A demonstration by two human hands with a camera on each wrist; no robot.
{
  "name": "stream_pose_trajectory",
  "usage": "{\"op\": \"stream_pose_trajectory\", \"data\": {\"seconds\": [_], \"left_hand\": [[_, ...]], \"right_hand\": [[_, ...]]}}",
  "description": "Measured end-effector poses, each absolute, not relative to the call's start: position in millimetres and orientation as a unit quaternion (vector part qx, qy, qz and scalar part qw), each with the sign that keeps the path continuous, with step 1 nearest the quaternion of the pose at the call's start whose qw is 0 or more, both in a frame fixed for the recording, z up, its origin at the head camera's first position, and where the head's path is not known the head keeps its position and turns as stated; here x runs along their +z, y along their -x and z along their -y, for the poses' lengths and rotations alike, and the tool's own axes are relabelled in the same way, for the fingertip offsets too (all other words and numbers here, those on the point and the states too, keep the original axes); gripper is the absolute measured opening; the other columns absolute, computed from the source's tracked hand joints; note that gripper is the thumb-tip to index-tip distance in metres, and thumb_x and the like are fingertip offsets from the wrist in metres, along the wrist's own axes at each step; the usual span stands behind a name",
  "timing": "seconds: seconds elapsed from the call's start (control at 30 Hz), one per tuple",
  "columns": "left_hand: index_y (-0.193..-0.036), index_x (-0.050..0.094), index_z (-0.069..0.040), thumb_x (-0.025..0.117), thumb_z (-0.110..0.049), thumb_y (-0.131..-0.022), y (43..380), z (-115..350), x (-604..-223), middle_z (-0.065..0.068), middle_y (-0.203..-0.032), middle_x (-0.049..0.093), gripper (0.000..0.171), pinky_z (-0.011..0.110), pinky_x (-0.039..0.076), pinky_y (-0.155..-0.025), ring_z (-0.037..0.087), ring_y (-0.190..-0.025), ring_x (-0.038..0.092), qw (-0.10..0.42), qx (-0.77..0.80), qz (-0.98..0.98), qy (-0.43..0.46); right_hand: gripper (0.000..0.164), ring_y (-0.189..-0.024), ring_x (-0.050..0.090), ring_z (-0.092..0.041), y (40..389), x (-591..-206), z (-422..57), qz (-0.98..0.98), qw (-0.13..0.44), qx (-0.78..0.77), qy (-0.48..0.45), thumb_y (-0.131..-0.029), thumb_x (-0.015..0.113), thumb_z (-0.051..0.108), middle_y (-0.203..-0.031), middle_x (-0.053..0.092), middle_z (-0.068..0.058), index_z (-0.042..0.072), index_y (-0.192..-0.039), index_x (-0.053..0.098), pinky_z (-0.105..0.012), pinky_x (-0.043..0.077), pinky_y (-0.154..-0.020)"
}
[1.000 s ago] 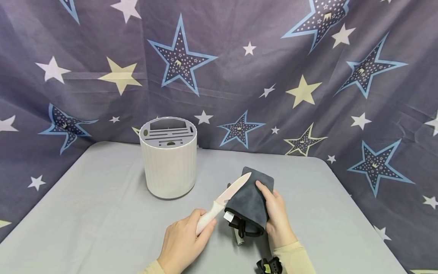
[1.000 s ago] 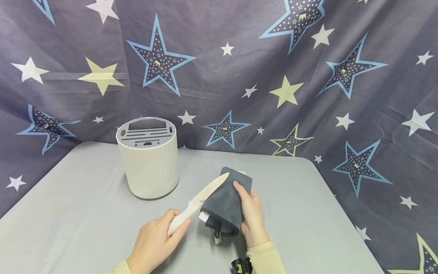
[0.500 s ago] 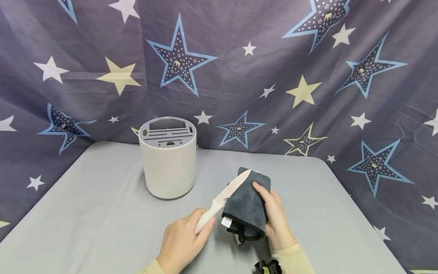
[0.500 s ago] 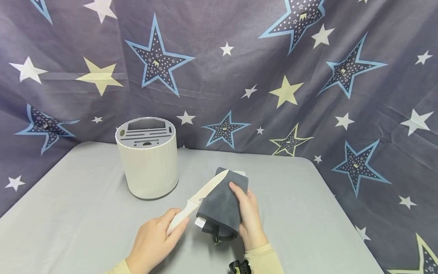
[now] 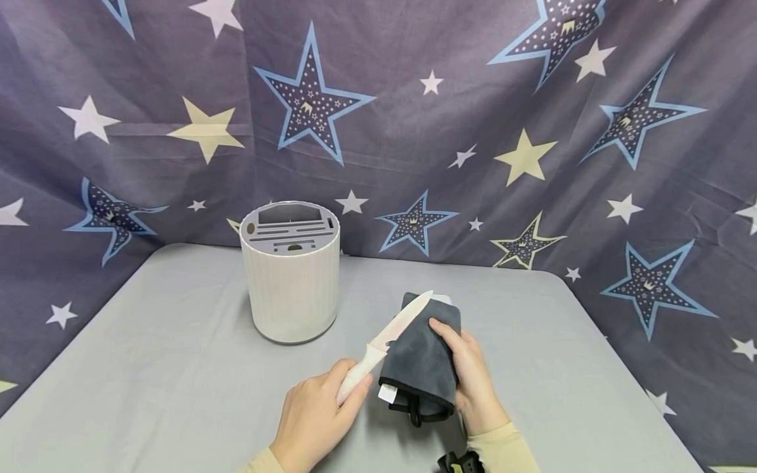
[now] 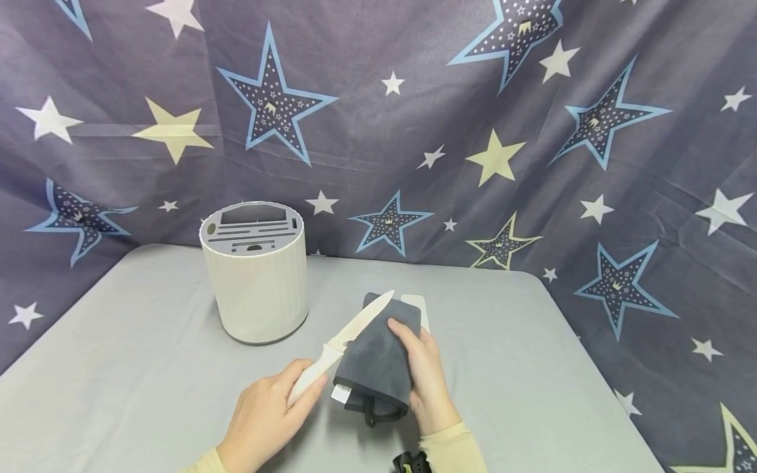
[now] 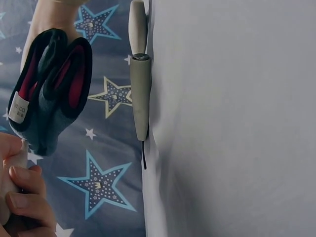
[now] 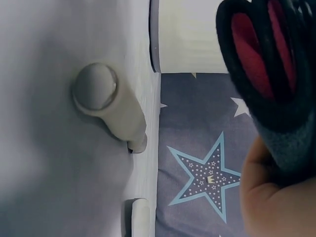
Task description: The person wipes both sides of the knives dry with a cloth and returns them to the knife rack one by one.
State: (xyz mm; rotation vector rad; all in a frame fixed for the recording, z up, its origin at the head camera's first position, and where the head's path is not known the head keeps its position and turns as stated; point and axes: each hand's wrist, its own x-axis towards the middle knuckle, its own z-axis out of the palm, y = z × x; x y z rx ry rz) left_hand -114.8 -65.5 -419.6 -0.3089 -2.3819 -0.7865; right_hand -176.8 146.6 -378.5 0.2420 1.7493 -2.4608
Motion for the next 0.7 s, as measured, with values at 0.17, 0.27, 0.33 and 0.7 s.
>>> {"op": "stream_pose_trajectory", "data": {"seconds": [0.17, 0.27, 0.33, 0.7], "left_hand": [[-0.094, 0.064, -0.023, 0.077, -0.032, -0.083, 114.8, 66.3, -420.4, -0.020, -0.052, 0.031, 0.019, 0.018, 0.023, -0.043, -0.003, -0.046, 0.027, 0.306, -0.298, 0.896, 0.120], [-0.093, 0.064, -0.024, 0.077, -0.032, -0.083, 114.9, 66.4, -420.3, -0.021, -0.052, 0.030, 0.019, 0.018, 0.023, -0.043, -0.003, -0.046, 0.027, 0.307, -0.299, 0.895, 0.121], [-0.093, 0.064, -0.024, 0.077, -0.032, -0.083, 114.9, 66.5, -420.1, -0.021, -0.053, 0.030, 0.018, 0.018, 0.023, -0.043, -0.003, -0.047, 0.027, 0.307, -0.301, 0.895, 0.122], [-0.093, 0.064, -0.025, 0.076, -0.033, -0.084, 115.1, 66.4, -419.3, -0.022, -0.052, 0.030, 0.017, 0.018, 0.024, -0.043, -0.003, -0.047, 0.029, 0.299, -0.307, 0.895, 0.122]], "right_hand": [[0.023, -0.067, 0.067, -0.011, 175.6, -379.7, -144.6, -0.571, 0.065, -0.815, -0.076, -0.094, 0.063, 0.023, -0.080, 0.068, 0.003, 0.010, -0.111, 0.056, -0.028, 0.055, -0.064], [0.020, -0.067, 0.066, -0.011, 174.5, -380.0, -143.8, -0.577, 0.068, -0.811, -0.072, -0.093, 0.062, 0.022, -0.081, 0.067, 0.003, 0.010, -0.109, 0.056, -0.029, 0.055, -0.064], [0.021, -0.068, 0.066, -0.011, 173.8, -379.9, -143.3, -0.586, 0.070, -0.804, -0.070, -0.092, 0.061, 0.021, -0.082, 0.067, 0.003, 0.010, -0.109, 0.056, -0.029, 0.055, -0.065], [0.025, -0.069, 0.067, -0.012, 171.7, -378.9, -142.5, -0.613, 0.102, -0.781, -0.062, -0.091, 0.061, 0.019, -0.082, 0.067, 0.002, 0.009, -0.113, 0.055, -0.031, 0.056, -0.066]]}}
